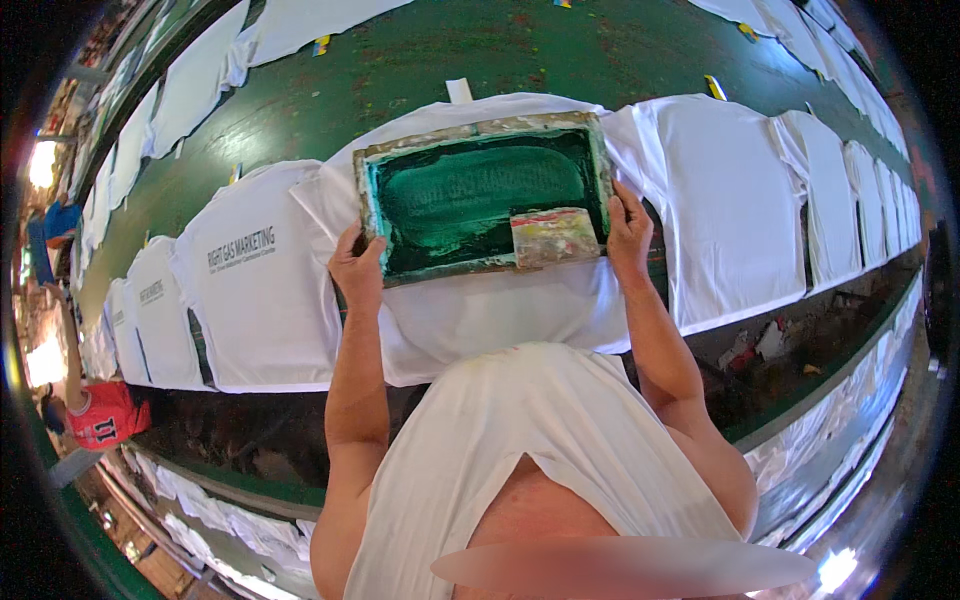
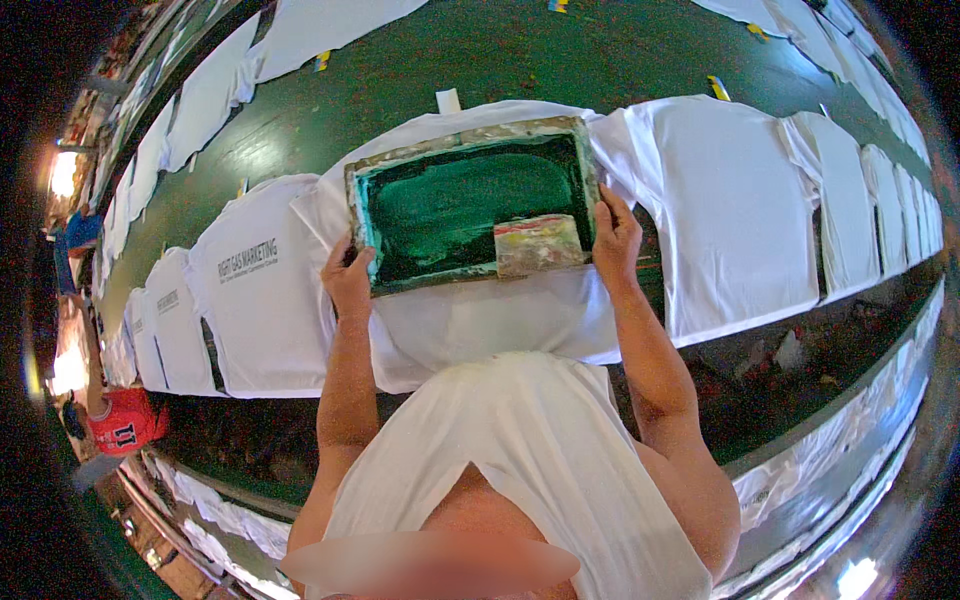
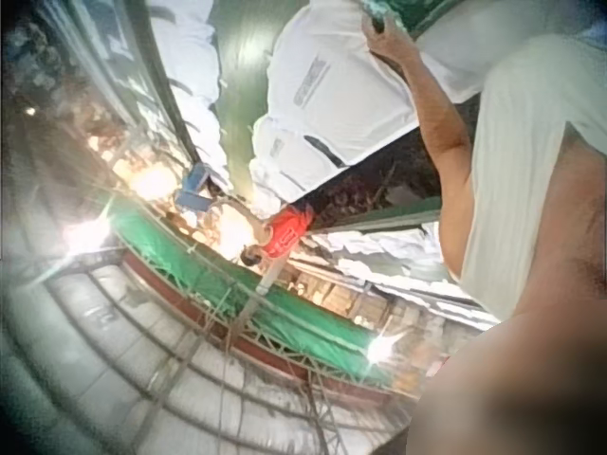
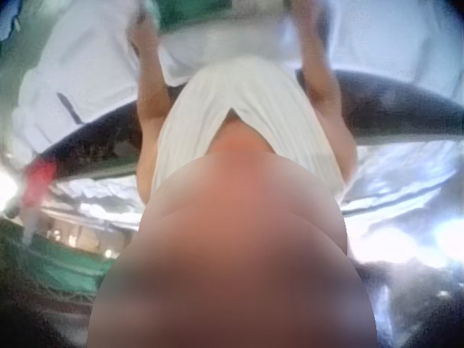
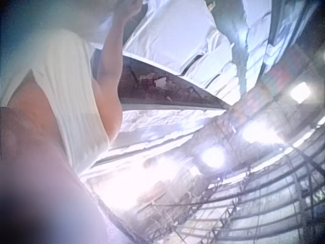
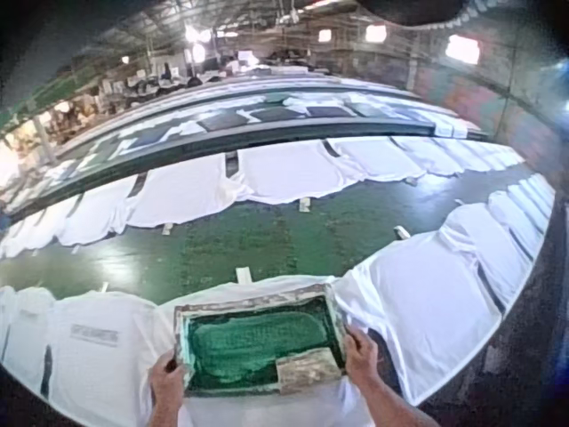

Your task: The person uses a squeegee to spread green ink across a screen printing frame and presses it onto a white t-shirt to transfer the design. The process is repeated on multiple shirts laid out on a green work surface.

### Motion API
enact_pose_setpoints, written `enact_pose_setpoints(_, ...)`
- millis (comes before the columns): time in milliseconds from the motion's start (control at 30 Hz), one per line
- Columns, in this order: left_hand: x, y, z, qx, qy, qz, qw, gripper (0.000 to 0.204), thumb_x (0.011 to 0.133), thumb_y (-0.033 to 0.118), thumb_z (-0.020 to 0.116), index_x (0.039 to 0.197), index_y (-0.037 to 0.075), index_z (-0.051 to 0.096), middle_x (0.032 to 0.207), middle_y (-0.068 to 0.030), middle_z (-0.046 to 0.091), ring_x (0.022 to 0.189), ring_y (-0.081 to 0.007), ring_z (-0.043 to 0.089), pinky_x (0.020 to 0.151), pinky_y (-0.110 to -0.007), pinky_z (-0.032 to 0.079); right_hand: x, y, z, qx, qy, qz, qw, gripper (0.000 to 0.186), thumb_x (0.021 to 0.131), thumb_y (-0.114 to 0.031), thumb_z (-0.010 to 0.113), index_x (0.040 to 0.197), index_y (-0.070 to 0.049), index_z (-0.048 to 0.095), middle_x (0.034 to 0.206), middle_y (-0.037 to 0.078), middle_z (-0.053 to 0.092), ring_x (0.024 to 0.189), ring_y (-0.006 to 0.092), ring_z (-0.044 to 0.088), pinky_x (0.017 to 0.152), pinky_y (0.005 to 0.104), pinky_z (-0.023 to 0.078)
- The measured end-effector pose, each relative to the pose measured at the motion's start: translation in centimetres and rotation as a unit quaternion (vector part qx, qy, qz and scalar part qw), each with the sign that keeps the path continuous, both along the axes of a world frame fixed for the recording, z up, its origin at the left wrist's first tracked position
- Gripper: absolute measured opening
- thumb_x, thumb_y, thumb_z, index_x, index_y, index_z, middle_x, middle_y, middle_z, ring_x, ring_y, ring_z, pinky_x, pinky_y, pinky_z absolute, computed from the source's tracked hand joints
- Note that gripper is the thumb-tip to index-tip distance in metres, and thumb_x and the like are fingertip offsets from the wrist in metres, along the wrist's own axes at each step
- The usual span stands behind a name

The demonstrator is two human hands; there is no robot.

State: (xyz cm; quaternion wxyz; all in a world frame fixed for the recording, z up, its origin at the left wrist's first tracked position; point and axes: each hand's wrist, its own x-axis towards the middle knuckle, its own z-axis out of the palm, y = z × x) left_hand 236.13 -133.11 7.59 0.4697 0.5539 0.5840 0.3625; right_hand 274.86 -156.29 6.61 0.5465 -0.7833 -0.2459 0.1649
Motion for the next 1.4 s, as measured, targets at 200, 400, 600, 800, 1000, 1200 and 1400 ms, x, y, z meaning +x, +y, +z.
enact_pose_setpoints(200, 0.0, -0.3, 0.0, 0.026, -0.063, -0.024, 0.997, 0.049, 0.091, -0.009, 0.081, 0.139, -0.001, 0.080, 0.108, 0.0018, 0.077, 0.092, -0.0066, 0.068, 0.085, -0.025, 0.055, -0.1, 0.2, 0.1, 0.011, -0.010, 0.008, 1.000, 0.036, 0.114, -0.014, 0.066, 0.146, 0.001, 0.074, 0.132, 0.013, 0.081, 0.121, 0.0184, 0.073, 0.110, 0.0334, 0.054)
enact_pose_setpoints(400, 0.3, 0.7, -0.7, 0.025, -0.070, -0.025, 0.997, 0.047, 0.091, -0.009, 0.081, 0.138, -0.002, 0.080, 0.106, 0.0028, 0.076, 0.091, -0.0064, 0.066, 0.083, -0.024, 0.054, 0.5, 0.7, -0.3, 0.009, -0.012, 0.010, 1.000, 0.037, 0.116, -0.015, 0.065, 0.147, 0.002, 0.074, 0.133, 0.011, 0.080, 0.122, 0.0162, 0.071, 0.112, 0.0322, 0.052)
enact_pose_setpoints(600, 0.2, 0.8, -0.7, 0.010, -0.083, -0.018, 0.996, 0.048, 0.091, -0.010, 0.081, 0.139, -0.004, 0.079, 0.111, 0.0001, 0.079, 0.094, -0.0084, 0.070, 0.087, -0.025, 0.056, 0.3, 0.5, -0.5, 0.016, -0.043, 0.006, 0.999, 0.036, 0.113, -0.017, 0.069, 0.143, 0.002, 0.075, 0.133, 0.015, 0.082, 0.121, 0.0213, 0.075, 0.110, 0.0358, 0.055)
enact_pose_setpoints(800, 0.2, 0.9, -0.5, 0.038, -0.087, -0.034, 0.995, 0.048, 0.091, -0.009, 0.082, 0.139, -0.005, 0.079, 0.111, -0.0010, 0.079, 0.096, -0.0092, 0.070, 0.088, -0.026, 0.057, 0.0, 0.4, 0.0, 0.009, -0.044, -0.001, 0.999, 0.036, 0.113, -0.016, 0.069, 0.144, 0.001, 0.075, 0.134, 0.015, 0.081, 0.124, 0.0204, 0.074, 0.112, 0.0354, 0.055)
enact_pose_setpoints(1000, 0.6, 0.8, 0.4, 0.011, -0.040, -0.026, 0.999, 0.046, 0.093, -0.007, 0.081, 0.138, -0.007, 0.078, 0.111, -0.0014, 0.079, 0.096, -0.0096, 0.071, 0.089, -0.026, 0.057, -0.1, 0.3, 0.4, 0.001, -0.027, 0.005, 1.000, 0.035, 0.114, -0.013, 0.067, 0.145, 0.001, 0.074, 0.136, 0.014, 0.081, 0.126, 0.0204, 0.073, 0.113, 0.0354, 0.053)
enact_pose_setpoints(1200, 0.7, 0.8, 1.0, 0.006, -0.020, -0.030, 0.999, 0.048, 0.091, -0.007, 0.083, 0.139, -0.010, 0.076, 0.113, -0.0026, 0.079, 0.097, -0.0103, 0.071, 0.089, -0.027, 0.057, 0.0, 0.3, 0.0, -0.006, -0.014, 0.000, 1.000, 0.037, 0.115, -0.016, 0.067, 0.147, 0.001, 0.073, 0.139, 0.014, 0.080, 0.129, 0.0197, 0.071, 0.115, 0.0353, 0.052)
enact_pose_setpoints(1400, 0.5, 1.4, -0.2, 0.003, -0.030, -0.013, 0.999, 0.046, 0.090, -0.006, 0.083, 0.136, -0.009, 0.078, 0.108, -0.0015, 0.078, 0.093, -0.0106, 0.070, 0.087, -0.026, 0.057, -0.5, 0.5, 3.3, -0.082, -0.084, -0.004, 0.993, 0.037, 0.105, -0.013, 0.077, 0.141, -0.006, 0.077, 0.139, 0.018, 0.077, 0.131, 0.0309, 0.072, 0.116, 0.0422, 0.054)
